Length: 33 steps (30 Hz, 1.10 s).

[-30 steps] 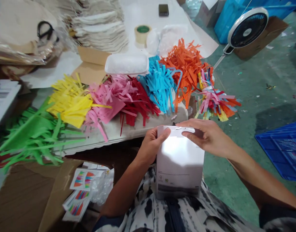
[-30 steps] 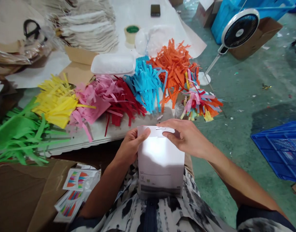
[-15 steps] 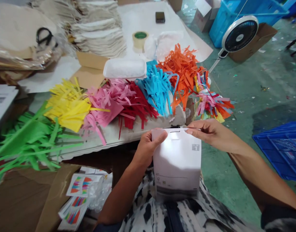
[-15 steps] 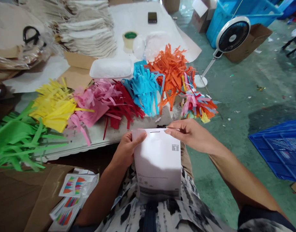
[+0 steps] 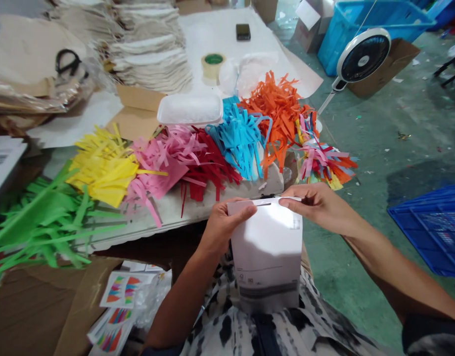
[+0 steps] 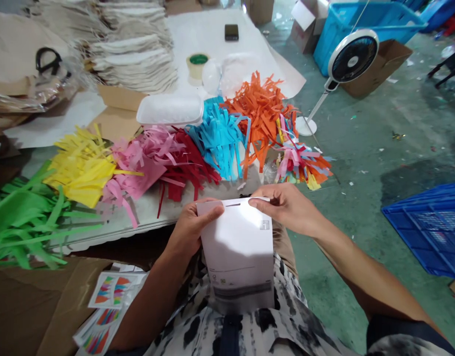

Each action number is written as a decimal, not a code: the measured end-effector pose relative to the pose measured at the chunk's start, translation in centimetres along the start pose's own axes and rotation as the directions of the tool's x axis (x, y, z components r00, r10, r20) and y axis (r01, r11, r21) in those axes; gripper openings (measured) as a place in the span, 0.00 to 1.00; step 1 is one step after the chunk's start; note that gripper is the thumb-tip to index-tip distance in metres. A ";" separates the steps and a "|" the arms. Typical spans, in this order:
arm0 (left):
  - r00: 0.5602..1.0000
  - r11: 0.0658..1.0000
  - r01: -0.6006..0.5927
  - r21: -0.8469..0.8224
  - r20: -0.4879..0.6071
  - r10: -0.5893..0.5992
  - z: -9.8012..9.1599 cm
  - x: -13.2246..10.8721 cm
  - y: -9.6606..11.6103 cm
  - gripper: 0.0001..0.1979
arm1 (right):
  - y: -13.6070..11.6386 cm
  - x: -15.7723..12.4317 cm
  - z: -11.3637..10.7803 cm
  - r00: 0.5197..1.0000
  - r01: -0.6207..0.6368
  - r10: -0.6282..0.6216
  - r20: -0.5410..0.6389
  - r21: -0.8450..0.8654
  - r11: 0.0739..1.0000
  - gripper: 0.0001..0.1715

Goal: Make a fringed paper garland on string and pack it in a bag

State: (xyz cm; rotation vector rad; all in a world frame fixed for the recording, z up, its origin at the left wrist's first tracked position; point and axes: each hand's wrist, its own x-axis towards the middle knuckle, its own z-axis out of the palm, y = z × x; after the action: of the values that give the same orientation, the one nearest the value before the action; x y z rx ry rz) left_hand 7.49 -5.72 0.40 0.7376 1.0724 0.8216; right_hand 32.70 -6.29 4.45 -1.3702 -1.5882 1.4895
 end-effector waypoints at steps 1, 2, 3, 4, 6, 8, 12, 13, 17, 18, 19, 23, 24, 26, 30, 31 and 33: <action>1.000 1.000 -0.002 0.001 -0.020 0.002 0.0 0.0 0.0 0.21 | 0.0 0.0 0.1 1.000 -0.019 0.019 0.006 0.027 0.999 0.20; 0.999 1.000 -0.006 -0.002 -0.037 0.006 -0.1 0.0 0.0 0.21 | 0.1 0.1 0.2 0.999 -0.043 0.042 0.021 0.066 0.997 0.21; 0.999 1.000 -0.012 -0.007 -0.049 0.011 -0.1 0.0 0.0 0.21 | 0.1 0.1 0.3 0.998 -0.064 0.060 0.035 0.108 0.992 0.22; 0.998 1.000 -0.017 -0.013 -0.056 0.016 -0.2 0.0 0.0 0.21 | 0.2 0.0 0.3 0.997 -0.078 0.072 0.040 0.147 0.986 0.23; 0.998 1.000 -0.018 -0.024 -0.060 0.017 -0.5 -0.1 0.0 0.21 | 0.3 -0.1 0.4 0.997 -0.075 0.073 0.018 0.184 0.980 0.23; 0.998 0.999 -0.004 -0.042 -0.056 0.002 -0.7 -0.1 -0.1 0.21 | 0.4 -0.4 0.6 0.998 -0.047 0.052 -0.024 0.174 0.984 0.22; 0.999 0.997 0.021 -0.075 -0.038 -0.024 -1.2 0.1 0.0 0.20 | 0.2 -1.0 1.1 0.997 0.016 -0.010 -0.073 0.081 0.997 0.21; 0.999 0.997 0.022 -0.076 -0.026 -0.024 -1.3 0.2 0.2 0.20 | 0.1 -1.1 1.2 0.997 0.029 -0.024 -0.079 0.053 0.998 0.21; 0.998 0.998 0.036 -0.061 0.060 -0.033 -1.5 0.3 1.2 0.19 | 0.0 -1.2 1.3 0.994 0.047 -0.045 -0.098 0.014 0.999 0.22; 0.996 0.997 0.043 -0.058 0.076 -0.039 -1.4 0.2 1.3 0.19 | 0.1 -1.2 1.2 0.994 0.046 -0.044 -0.100 0.025 0.999 0.22; 0.996 0.997 0.050 -0.058 0.083 -0.045 -1.4 0.1 1.4 0.19 | 0.1 -1.3 1.2 0.994 0.044 -0.040 -0.100 0.044 0.998 0.22; 0.997 0.998 0.030 -0.048 0.068 -0.027 -1.2 -0.2 1.1 0.19 | 0.7 -1.3 1.4 0.998 0.000 0.009 -0.061 0.151 0.988 0.23; 0.998 0.999 0.017 -0.041 0.069 -0.014 -1.1 -0.3 1.0 0.19 | 0.9 -1.2 1.6 0.998 -0.021 0.031 -0.050 0.183 0.983 0.22; 0.996 1.000 -0.006 -0.020 0.086 0.007 -1.1 -0.3 0.7 0.19 | 1.3 -1.1 1.9 0.996 -0.061 0.074 -0.046 0.244 0.968 0.22; 0.983 1.000 0.019 -0.012 0.185 -0.016 -1.4 0.0 0.7 0.22 | 2.4 -1.0 2.1 0.993 -0.072 0.096 -0.075 0.272 0.959 0.21; 0.976 0.999 0.039 -0.023 0.217 -0.033 -1.6 0.1 0.7 0.23 | 2.5 -1.0 2.1 0.993 -0.071 0.093 -0.075 0.260 0.963 0.21; 0.961 0.997 0.069 -0.044 0.270 -0.054 -1.8 0.3 0.8 0.25 | 2.6 -0.9 1.9 0.993 -0.076 0.095 -0.065 0.253 0.964 0.20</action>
State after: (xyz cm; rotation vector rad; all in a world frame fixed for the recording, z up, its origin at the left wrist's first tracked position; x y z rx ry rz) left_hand 5.74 -4.88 0.36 0.7434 0.8225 0.6721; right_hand 32.09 -8.22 1.76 -1.3468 -1.2587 1.6065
